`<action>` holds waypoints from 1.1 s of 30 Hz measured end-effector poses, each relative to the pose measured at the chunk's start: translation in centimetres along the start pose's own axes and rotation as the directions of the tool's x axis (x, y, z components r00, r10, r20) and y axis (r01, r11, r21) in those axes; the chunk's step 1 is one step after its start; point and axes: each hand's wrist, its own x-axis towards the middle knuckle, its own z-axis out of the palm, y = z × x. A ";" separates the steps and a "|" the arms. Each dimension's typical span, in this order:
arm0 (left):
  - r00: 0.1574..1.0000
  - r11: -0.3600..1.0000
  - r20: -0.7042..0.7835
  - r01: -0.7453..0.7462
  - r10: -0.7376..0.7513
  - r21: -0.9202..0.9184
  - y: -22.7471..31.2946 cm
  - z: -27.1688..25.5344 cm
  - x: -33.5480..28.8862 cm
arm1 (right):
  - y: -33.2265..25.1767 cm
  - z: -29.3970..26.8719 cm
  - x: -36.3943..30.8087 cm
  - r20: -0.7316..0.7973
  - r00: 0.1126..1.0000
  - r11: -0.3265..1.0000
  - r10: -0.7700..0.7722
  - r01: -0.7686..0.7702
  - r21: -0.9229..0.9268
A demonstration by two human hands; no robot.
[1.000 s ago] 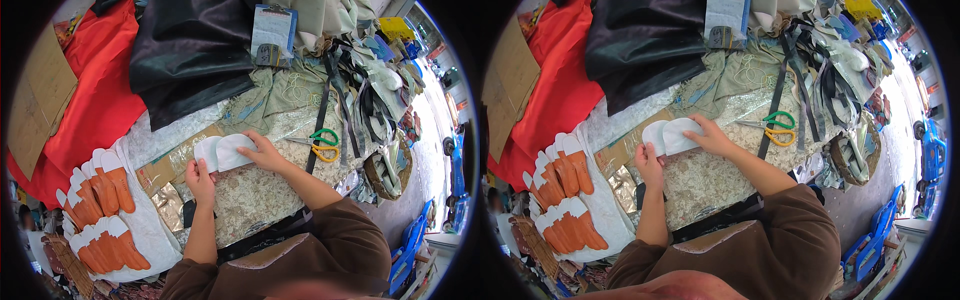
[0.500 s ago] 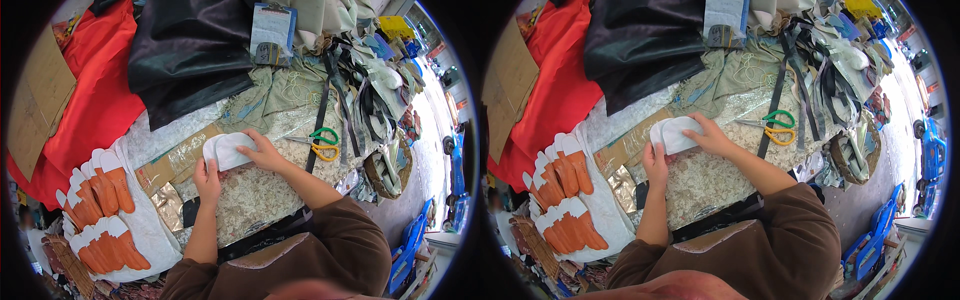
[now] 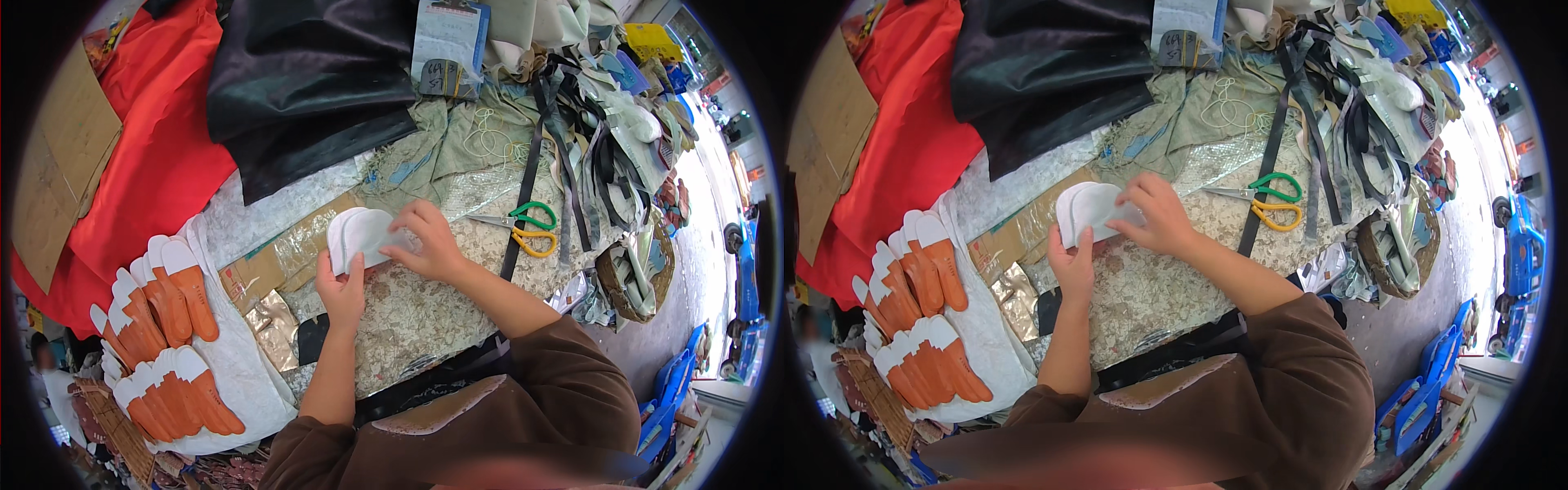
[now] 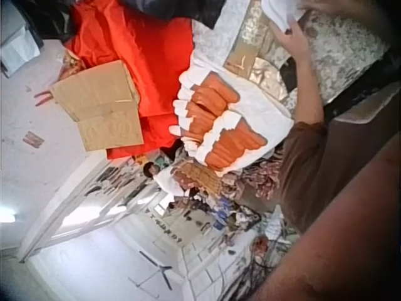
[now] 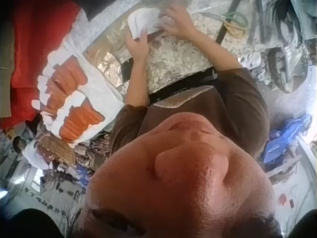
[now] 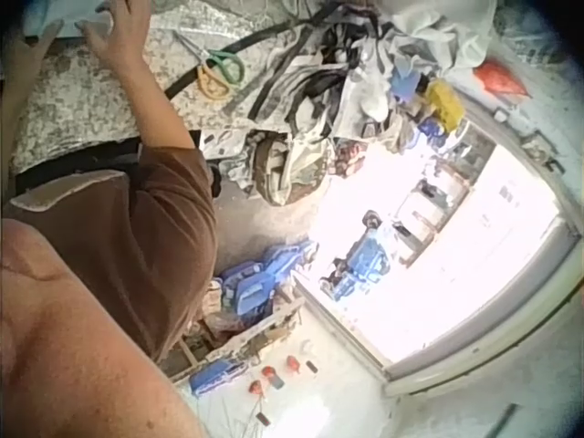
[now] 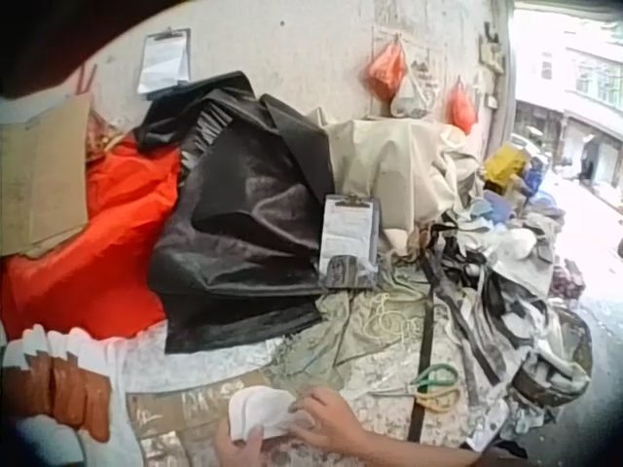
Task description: Manually sorting, stacking, and rubber-banding various shoe insole components at a workbench.
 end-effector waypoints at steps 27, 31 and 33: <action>0.894 0.869 0.382 -0.369 0.235 0.330 0.4 -0.9 -0.5 | -0.2 0.8 -0.9 0.632 0.735 0.276 0.244 -0.678 0.682; 0.916 0.909 0.356 -0.298 0.186 0.292 0.8 -0.5 -0.7 | 0.0 0.5 -0.9 0.611 0.764 0.318 0.209 -0.644 0.696; 0.900 0.881 0.363 -0.360 0.242 0.306 -0.6 -1.2 -0.2 | 0.1 0.3 -1.0 0.603 0.767 0.371 0.219 -0.637 0.676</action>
